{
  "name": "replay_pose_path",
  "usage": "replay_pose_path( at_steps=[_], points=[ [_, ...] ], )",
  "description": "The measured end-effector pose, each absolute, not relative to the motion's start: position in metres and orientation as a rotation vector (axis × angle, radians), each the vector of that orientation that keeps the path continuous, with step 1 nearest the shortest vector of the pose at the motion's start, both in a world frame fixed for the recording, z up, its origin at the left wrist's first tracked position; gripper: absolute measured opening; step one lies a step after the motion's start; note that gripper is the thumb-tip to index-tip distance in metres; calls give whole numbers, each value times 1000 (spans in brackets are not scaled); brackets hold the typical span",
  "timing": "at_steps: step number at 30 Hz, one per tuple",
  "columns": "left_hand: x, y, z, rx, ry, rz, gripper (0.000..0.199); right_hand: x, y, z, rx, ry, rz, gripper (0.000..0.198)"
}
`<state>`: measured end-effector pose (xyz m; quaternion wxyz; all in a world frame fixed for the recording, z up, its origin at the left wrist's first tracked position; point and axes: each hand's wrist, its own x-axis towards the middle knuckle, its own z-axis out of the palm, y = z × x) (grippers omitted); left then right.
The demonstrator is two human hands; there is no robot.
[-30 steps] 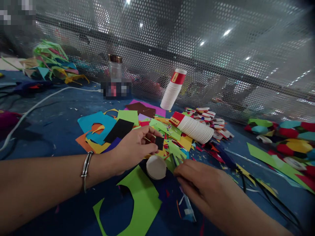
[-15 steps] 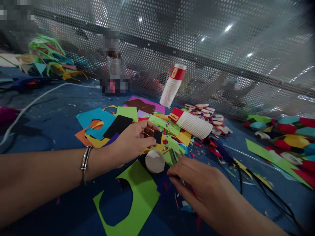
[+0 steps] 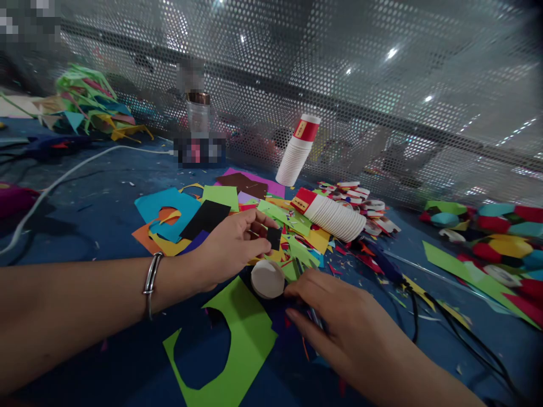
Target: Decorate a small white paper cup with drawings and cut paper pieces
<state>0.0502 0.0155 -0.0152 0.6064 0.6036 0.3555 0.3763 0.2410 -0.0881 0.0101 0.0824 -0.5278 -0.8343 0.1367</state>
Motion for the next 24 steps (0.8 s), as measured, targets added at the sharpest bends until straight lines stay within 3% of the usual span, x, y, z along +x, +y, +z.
replay_pose_path(
  at_steps=[15,24],
  points=[
    [50,15,-13,1385,799,858,33,233,-87,12,-1694,-2373,454,2],
    [49,14,-12,1377,821,864,32,234,-91,24,-1618,-2273,607,12]
  ],
)
